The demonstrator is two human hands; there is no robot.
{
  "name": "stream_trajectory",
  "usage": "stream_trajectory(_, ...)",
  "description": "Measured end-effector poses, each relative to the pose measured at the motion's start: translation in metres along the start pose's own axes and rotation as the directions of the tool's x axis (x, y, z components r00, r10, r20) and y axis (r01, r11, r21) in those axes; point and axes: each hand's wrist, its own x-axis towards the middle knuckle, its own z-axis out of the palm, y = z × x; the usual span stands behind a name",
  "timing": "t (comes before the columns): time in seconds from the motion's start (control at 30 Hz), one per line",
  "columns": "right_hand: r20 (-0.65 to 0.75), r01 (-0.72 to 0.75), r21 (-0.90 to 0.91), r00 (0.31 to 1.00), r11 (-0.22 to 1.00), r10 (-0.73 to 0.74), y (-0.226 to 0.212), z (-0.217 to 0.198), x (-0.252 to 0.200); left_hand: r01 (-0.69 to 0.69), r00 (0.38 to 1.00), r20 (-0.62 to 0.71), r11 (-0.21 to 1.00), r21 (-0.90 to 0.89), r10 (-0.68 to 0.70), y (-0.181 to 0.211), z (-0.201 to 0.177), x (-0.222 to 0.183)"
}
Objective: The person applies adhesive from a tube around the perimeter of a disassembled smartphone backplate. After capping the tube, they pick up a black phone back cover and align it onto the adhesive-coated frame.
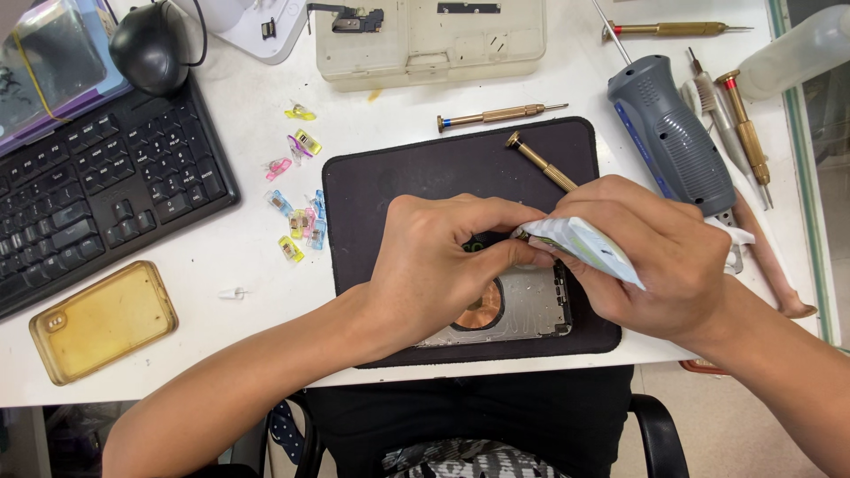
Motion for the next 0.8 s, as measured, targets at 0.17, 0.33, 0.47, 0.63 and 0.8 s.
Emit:
stream_trajectory(0.17,0.02,0.009,0.022,1.0,1.0,-0.01,-0.003,0.005,0.003,-0.32,0.937,-0.102,0.938,0.132,0.334,-0.005,-0.005,-0.004)
stream_trajectory(0.33,0.019,0.037,0.04,0.999,0.999,-0.038,-0.004,0.009,0.003,-0.284,0.949,-0.108,0.952,0.113,0.296,-0.007,-0.006,-0.009)
stream_trajectory(0.47,0.022,0.005,0.027,1.0,1.0,-0.006,-0.004,0.005,0.0,-0.321,0.935,-0.111,0.938,0.133,0.336,-0.007,-0.001,-0.008)
stream_trajectory(0.63,0.026,-0.031,0.036,0.999,0.999,0.03,-0.006,0.002,-0.002,-0.346,0.926,-0.118,0.932,0.112,0.358,-0.008,0.001,-0.009)
stream_trajectory(0.8,0.024,0.034,-0.013,0.999,0.999,-0.034,-0.006,0.007,-0.004,-0.388,0.907,-0.121,0.911,0.14,0.404,-0.005,-0.002,-0.016)
